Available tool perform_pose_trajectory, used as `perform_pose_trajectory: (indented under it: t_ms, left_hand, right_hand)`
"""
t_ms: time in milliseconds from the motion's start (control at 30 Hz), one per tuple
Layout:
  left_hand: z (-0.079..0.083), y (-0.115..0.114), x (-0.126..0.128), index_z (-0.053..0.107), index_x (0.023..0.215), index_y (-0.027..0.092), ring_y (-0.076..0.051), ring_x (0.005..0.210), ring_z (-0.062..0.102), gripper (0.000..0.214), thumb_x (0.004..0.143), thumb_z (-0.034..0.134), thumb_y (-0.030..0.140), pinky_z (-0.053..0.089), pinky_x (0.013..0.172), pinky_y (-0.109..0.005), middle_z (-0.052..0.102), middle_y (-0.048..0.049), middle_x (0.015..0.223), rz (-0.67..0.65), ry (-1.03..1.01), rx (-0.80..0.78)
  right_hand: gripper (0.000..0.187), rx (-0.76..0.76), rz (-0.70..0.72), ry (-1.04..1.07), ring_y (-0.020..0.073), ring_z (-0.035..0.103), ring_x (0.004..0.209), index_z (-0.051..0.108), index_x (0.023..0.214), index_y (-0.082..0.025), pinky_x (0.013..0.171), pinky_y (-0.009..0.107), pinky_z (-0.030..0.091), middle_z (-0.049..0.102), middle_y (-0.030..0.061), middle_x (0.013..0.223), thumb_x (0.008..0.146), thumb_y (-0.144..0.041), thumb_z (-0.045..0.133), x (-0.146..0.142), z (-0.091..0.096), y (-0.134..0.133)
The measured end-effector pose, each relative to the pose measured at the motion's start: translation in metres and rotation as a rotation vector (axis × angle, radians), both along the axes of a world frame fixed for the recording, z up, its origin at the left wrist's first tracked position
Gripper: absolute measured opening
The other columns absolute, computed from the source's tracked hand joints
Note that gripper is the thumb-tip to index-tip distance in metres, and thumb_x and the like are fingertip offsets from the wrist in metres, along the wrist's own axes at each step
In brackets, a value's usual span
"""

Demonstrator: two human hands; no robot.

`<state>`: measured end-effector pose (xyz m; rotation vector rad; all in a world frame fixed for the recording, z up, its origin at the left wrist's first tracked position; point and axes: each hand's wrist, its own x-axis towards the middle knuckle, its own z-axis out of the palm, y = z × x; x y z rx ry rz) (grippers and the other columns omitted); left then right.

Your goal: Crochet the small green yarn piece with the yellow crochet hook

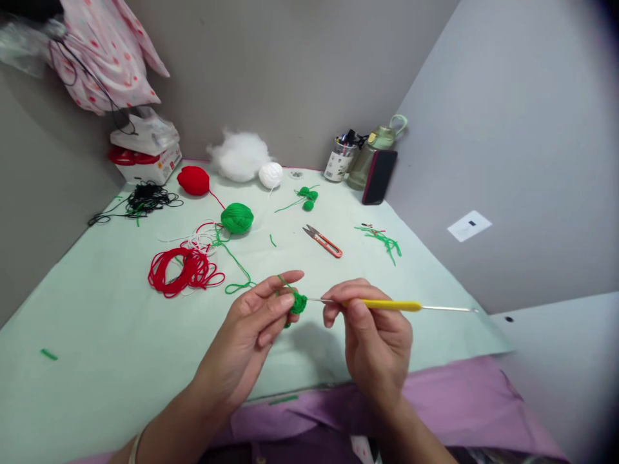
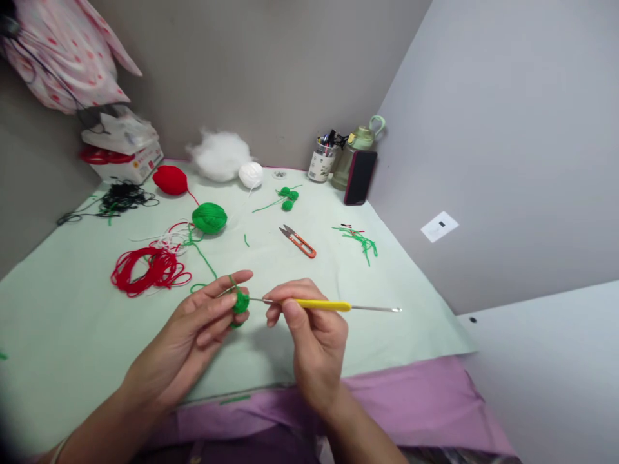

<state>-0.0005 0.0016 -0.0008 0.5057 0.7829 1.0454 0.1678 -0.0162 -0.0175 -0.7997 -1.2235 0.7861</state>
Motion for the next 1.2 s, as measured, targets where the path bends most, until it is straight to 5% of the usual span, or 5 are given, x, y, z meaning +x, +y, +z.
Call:
perform_pose_trajectory:
  t_ms: [367, 600, 733, 900, 1200]
  left_hand:
    - [-0.004, -0.008, 0.009, 0.086, 0.11, 0.028, -0.013, 0.082, 0.06, 0.028, 0.082, 0.09, 0.03, 0.039, 0.06, -0.02, 0.072, -0.0015, 0.089, -0.018, 0.144, 0.157]
    - [-0.004, -0.005, 0.01, 0.084, 0.118, 0.023, -0.006, 0.057, 0.035, 0.04, 0.08, 0.092, 0.03, 0.043, 0.063, -0.018, 0.061, 0.0044, 0.071, -0.012, -0.015, 0.005]
    - [-0.001, 0.0, 0.003, 0.087, 0.11, 0.019, -0.006, 0.054, 0.029, 0.03, 0.081, 0.09, 0.027, 0.052, 0.082, -0.024, 0.04, 0.0108, 0.053, -0.03, -0.071, -0.033]
    - [-0.002, -0.003, 0.003, 0.086, 0.112, 0.029, -0.011, 0.08, 0.058, 0.032, 0.08, 0.091, 0.025, 0.048, 0.081, -0.021, 0.071, 0.0019, 0.085, 0.03, 0.124, 0.136]
    - [-0.006, -0.006, 0.0, 0.086, 0.112, 0.031, -0.017, 0.093, 0.062, 0.027, 0.085, 0.087, 0.03, 0.047, 0.09, -0.027, 0.073, -0.0008, 0.094, -0.002, 0.212, 0.174]
  right_hand:
    - [0.018, -0.009, 0.025, -0.133, 0.018, 0.072, 0.079, 0.082, 0.105, -0.026, 0.066, 0.03, 0.06, 0.08, 0.0055, 0.094, 0.105, -0.025, 0.064, -0.005, -0.002, 0.007]
    - [0.038, 0.243, -0.2, -0.599, 0.022, 0.076, 0.097, 0.079, 0.124, -0.032, 0.08, 0.035, 0.064, 0.079, 0.0075, 0.115, 0.099, -0.007, 0.065, -0.006, -0.008, -0.004]
    - [0.023, 0.068, -0.121, -0.252, 0.0167, 0.071, 0.075, 0.081, 0.109, -0.027, 0.068, 0.031, 0.06, 0.076, 0.0039, 0.092, 0.104, -0.016, 0.061, 0.0, -0.002, 0.004]
    - [0.017, -0.046, 0.017, -0.091, 0.0176, 0.07, 0.074, 0.082, 0.098, -0.023, 0.067, 0.032, 0.06, 0.077, 0.0055, 0.089, 0.103, -0.03, 0.067, -0.001, 0.003, 0.011]
    - [0.018, -0.126, 0.093, 0.003, 0.0154, 0.069, 0.072, 0.081, 0.1, -0.023, 0.07, 0.03, 0.059, 0.078, 0.0037, 0.087, 0.104, -0.032, 0.066, 0.003, -0.004, 0.009]
